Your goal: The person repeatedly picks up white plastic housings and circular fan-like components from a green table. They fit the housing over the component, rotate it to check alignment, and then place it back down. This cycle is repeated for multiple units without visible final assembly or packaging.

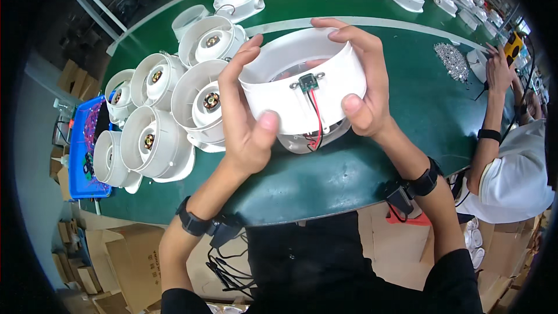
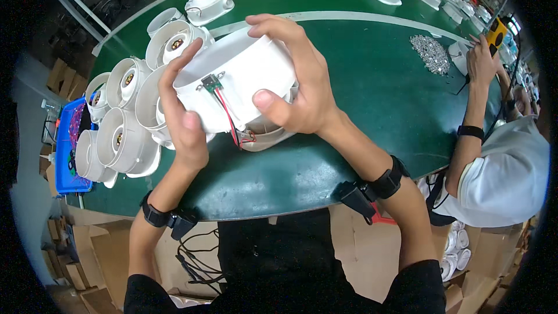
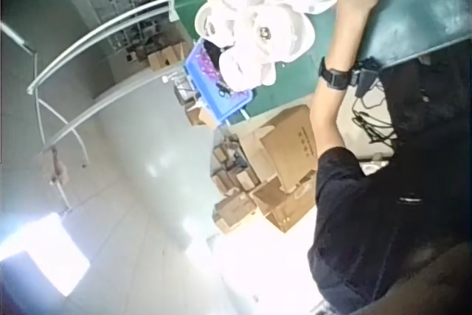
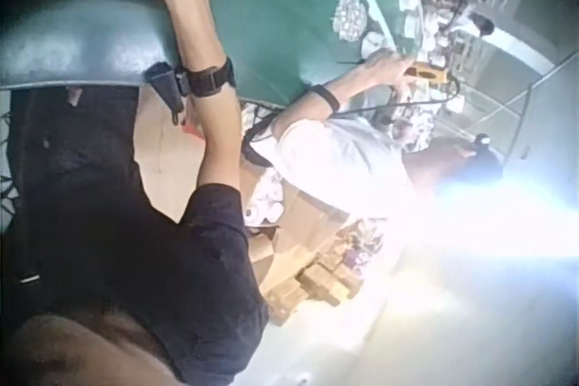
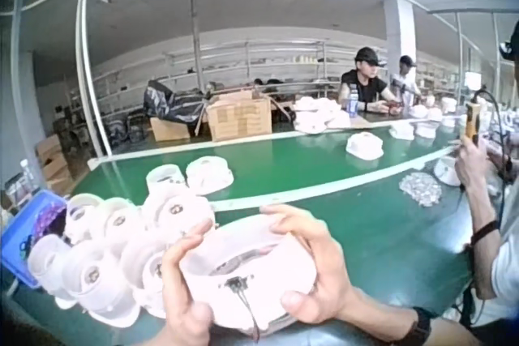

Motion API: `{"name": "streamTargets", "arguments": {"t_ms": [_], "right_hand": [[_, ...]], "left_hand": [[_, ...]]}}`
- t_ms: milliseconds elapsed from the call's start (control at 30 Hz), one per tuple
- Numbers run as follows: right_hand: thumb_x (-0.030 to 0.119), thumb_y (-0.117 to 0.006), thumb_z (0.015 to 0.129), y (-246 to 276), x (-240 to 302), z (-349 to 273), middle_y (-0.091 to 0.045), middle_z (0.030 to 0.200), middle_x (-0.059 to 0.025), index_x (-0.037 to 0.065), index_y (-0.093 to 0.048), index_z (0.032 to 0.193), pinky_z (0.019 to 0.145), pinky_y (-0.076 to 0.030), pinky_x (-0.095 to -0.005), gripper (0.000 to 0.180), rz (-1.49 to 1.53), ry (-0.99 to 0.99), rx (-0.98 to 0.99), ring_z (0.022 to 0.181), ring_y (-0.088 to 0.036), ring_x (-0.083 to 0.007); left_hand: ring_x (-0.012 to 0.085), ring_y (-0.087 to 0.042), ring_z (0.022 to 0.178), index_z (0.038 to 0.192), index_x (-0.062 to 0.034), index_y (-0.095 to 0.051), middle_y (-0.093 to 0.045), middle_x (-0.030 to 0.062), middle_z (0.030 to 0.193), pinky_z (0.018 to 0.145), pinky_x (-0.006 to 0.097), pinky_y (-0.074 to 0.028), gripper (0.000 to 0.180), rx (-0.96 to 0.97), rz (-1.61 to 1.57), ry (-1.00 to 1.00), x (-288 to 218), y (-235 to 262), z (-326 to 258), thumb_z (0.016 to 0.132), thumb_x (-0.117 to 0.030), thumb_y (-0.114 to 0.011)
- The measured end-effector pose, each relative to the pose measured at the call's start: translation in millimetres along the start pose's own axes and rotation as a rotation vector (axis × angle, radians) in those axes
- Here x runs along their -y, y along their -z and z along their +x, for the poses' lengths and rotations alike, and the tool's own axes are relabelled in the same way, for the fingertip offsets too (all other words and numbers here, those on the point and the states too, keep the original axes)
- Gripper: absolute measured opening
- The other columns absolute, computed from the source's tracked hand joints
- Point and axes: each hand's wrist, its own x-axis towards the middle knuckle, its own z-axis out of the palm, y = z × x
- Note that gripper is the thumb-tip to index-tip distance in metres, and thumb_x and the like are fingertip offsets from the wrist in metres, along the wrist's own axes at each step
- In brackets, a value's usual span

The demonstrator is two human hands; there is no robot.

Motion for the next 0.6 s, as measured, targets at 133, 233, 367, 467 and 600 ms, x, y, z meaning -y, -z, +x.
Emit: {"name": "streamTargets", "arguments": {"t_ms": [133, 233, 367, 467, 600], "right_hand": [[0.037, -0.059, 0.080, 1, 1, -3, -0.055, 0.129, -0.0252, 0.001, -0.052, 0.121, 0.090, -0.047, -0.0392, 0.055, 0.016, -0.032, 0.015, 0.106, -0.059, -0.0340], [0.035, -0.058, 0.082, 1, 1, -2, -0.055, 0.128, -0.0250, 0.002, -0.053, 0.119, 0.089, -0.047, -0.0389, 0.050, -0.017, -0.016, 0.042, 0.105, -0.059, -0.0344], [0.035, -0.058, 0.082, -1, -1, -4, -0.055, 0.127, -0.0255, 0.002, -0.053, 0.119, 0.089, -0.047, -0.0387, 0.049, -0.026, -0.033, 0.075, 0.105, -0.059, -0.0350], [0.034, -0.061, 0.081, -1, -1, -4, -0.056, 0.125, -0.0259, 0.002, -0.053, 0.116, 0.088, -0.047, -0.0390, 0.048, -0.020, -0.027, 0.075, 0.105, -0.059, -0.0350], [0.030, -0.068, 0.076, 1, 8, 1, -0.056, 0.123, -0.0256, 0.001, -0.055, 0.111, 0.090, -0.047, -0.0391, 0.048, 0.008, -0.073, 0.124, 0.106, -0.059, -0.0351]], "left_hand": [[0.0356, -0.033, 0.139, 0.142, -0.0011, -0.029, -0.028, 0.0257, 0.148, 0.105, 0.044, -0.043, 0.086, 0.025, -0.041, 0.137, -24, -3, -2, 0.079, -0.040, -0.073], [0.0355, -0.035, 0.137, 0.141, -0.0022, -0.030, -0.029, 0.0251, 0.145, 0.101, 0.043, -0.047, 0.086, 0.000, -0.101, 0.188, -23, -4, -4, 0.076, -0.036, -0.075], [0.0349, -0.036, 0.134, 0.138, -0.0014, -0.031, -0.030, 0.0251, 0.143, 0.101, 0.043, -0.047, 0.081, 0.044, 0.053, 0.176, -19, 5, -10, 0.078, -0.037, -0.072], [0.0341, -0.037, 0.133, 0.136, -0.0009, -0.033, -0.030, 0.0252, 0.143, 0.100, 0.042, -0.047, 0.078, 0.039, 0.010, 0.216, -25, 2, -8, 0.078, -0.037, -0.070], [0.0338, -0.036, 0.134, 0.135, -0.0009, -0.033, -0.030, 0.0253, 0.143, 0.099, 0.042, -0.048, 0.076, 0.067, 0.078, 0.176, -17, 8, -10, 0.079, -0.036, -0.070]]}}
